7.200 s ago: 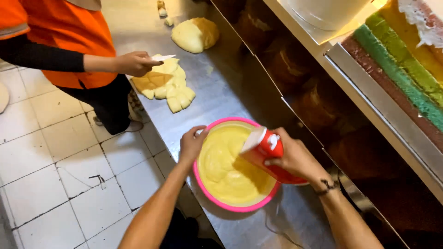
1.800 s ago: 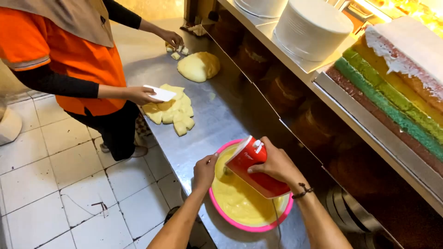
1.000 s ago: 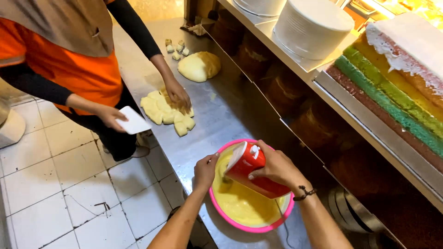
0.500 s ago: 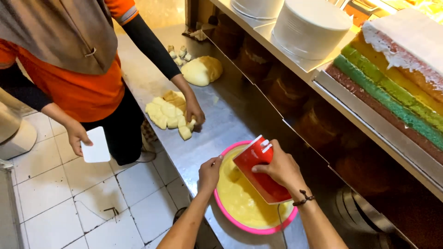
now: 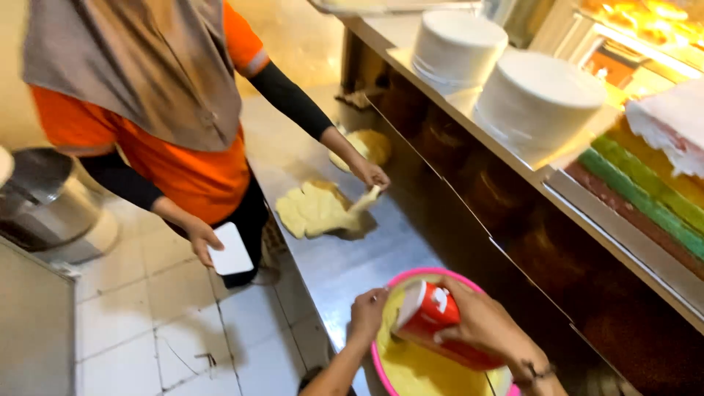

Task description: Mixing batter in a bowl using a red electric hand mixer in a bakery production area.

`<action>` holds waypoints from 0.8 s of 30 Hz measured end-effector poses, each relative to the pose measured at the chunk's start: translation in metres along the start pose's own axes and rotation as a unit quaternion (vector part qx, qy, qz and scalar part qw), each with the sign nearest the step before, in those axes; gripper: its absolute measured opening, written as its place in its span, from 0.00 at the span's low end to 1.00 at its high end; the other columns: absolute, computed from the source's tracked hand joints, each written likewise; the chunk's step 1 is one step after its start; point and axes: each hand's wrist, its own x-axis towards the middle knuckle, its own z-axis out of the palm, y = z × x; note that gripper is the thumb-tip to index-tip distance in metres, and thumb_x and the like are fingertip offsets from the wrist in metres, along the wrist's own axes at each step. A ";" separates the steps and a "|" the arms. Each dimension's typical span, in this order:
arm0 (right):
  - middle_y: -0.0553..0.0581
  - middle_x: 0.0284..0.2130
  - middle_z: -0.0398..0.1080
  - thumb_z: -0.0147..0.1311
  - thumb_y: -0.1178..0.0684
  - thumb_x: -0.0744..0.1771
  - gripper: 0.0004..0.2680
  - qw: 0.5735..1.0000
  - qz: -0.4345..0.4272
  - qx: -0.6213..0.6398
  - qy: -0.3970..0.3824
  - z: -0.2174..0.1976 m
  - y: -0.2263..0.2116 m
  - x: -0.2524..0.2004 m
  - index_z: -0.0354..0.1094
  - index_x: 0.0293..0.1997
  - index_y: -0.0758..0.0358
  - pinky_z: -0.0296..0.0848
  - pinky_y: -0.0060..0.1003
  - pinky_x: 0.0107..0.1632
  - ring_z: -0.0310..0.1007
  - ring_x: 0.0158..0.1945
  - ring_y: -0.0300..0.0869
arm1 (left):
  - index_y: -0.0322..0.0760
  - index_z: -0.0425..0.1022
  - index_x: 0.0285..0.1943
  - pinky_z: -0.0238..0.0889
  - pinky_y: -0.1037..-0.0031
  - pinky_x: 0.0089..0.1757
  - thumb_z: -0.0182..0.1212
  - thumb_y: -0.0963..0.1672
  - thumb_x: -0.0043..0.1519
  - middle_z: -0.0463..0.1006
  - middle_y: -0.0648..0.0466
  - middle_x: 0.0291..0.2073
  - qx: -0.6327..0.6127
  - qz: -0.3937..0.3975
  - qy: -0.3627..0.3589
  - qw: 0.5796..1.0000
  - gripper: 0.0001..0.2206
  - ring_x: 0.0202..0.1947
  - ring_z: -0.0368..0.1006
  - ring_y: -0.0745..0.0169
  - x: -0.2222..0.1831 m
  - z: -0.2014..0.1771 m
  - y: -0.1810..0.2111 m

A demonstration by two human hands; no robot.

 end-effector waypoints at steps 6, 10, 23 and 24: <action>0.35 0.56 0.74 0.81 0.48 0.52 0.40 0.999 0.047 -0.024 -0.010 0.030 0.042 0.023 0.54 0.66 0.23 0.74 0.37 0.64 0.75 0.61 0.37 | 0.53 0.84 0.52 0.66 0.75 0.37 0.52 0.59 0.65 0.84 0.62 0.35 0.077 -0.072 -0.081 0.991 0.20 0.33 0.75 0.70 -0.007 -0.022 0.048; 0.36 0.59 0.72 0.83 0.46 0.53 0.42 0.997 0.059 -0.046 -0.035 0.036 0.051 0.037 0.49 0.68 0.25 0.73 0.42 0.67 0.73 0.64 0.37 | 0.43 0.85 0.44 0.66 0.74 0.33 0.58 0.55 0.64 0.82 0.57 0.26 0.042 0.023 -0.061 0.997 0.17 0.26 0.72 0.65 0.005 -0.018 0.037; 0.37 0.55 0.76 0.82 0.44 0.53 0.40 0.995 0.074 -0.048 -0.035 0.034 0.049 0.054 0.52 0.67 0.27 0.80 0.36 0.60 0.79 0.59 0.35 | 0.48 0.84 0.47 0.67 0.74 0.37 0.58 0.56 0.64 0.83 0.60 0.33 0.062 -0.019 -0.079 0.995 0.17 0.31 0.74 0.67 0.000 -0.024 0.050; 0.40 0.55 0.76 0.83 0.40 0.53 0.41 0.994 0.083 -0.066 -0.041 0.038 0.055 0.061 0.49 0.68 0.29 0.80 0.38 0.60 0.79 0.59 0.38 | 0.49 0.84 0.48 0.66 0.74 0.37 0.56 0.57 0.66 0.83 0.61 0.34 0.075 -0.039 -0.098 0.992 0.18 0.32 0.74 0.68 -0.004 -0.028 0.056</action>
